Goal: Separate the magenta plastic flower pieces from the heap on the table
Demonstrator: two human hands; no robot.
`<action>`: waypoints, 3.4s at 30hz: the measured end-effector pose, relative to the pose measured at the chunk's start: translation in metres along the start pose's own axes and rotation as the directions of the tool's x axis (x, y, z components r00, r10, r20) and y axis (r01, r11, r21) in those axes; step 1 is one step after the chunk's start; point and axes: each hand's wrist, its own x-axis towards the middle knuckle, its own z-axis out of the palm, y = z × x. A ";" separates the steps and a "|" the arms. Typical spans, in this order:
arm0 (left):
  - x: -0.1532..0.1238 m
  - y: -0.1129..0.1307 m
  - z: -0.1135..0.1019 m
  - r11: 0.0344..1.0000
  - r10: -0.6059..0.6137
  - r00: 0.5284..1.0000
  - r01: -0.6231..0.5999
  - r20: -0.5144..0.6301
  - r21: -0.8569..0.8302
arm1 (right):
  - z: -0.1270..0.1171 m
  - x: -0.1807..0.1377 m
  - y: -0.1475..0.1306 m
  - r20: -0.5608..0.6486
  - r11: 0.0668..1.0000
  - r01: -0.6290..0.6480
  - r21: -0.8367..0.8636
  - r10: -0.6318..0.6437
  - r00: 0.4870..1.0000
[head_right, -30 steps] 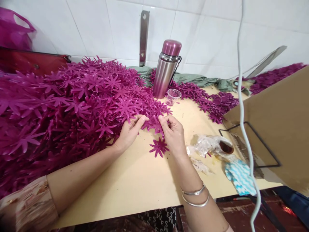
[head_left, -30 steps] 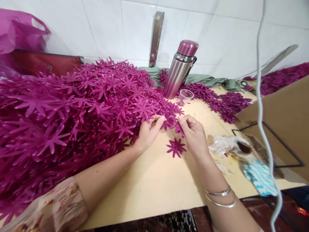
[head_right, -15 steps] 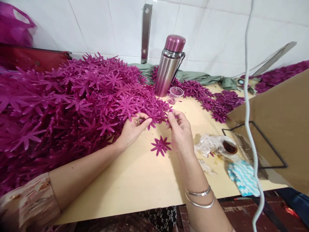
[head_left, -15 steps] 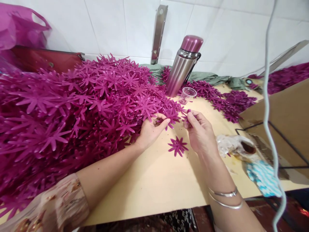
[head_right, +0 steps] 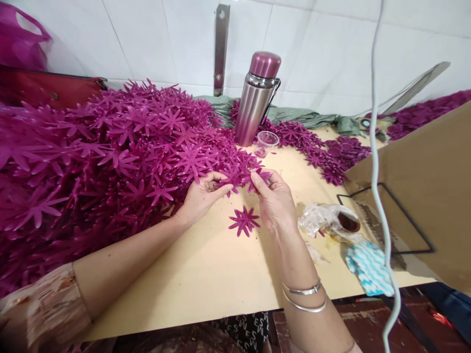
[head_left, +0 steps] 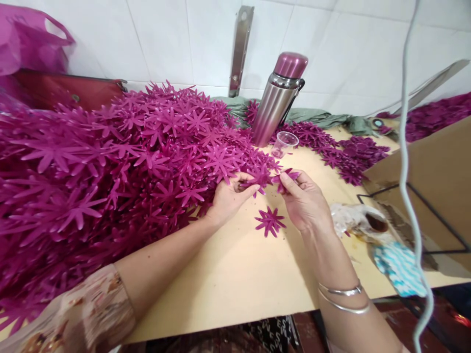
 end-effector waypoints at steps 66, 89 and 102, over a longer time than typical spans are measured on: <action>0.001 0.008 -0.003 0.995 0.092 0.991 -0.088 -0.096 0.038 | -0.003 0.001 0.006 -0.100 0.978 0.178 -0.104 -0.189 0.977; 0.002 0.001 -0.004 0.996 0.064 0.998 -0.066 -0.022 -0.068 | 0.002 0.001 0.011 -0.018 0.997 0.066 -0.028 -0.067 0.998; 0.000 0.003 -0.004 0.997 0.073 0.997 -0.072 -0.034 0.035 | -0.001 0.000 0.010 -0.065 0.961 0.184 -0.204 -0.201 0.977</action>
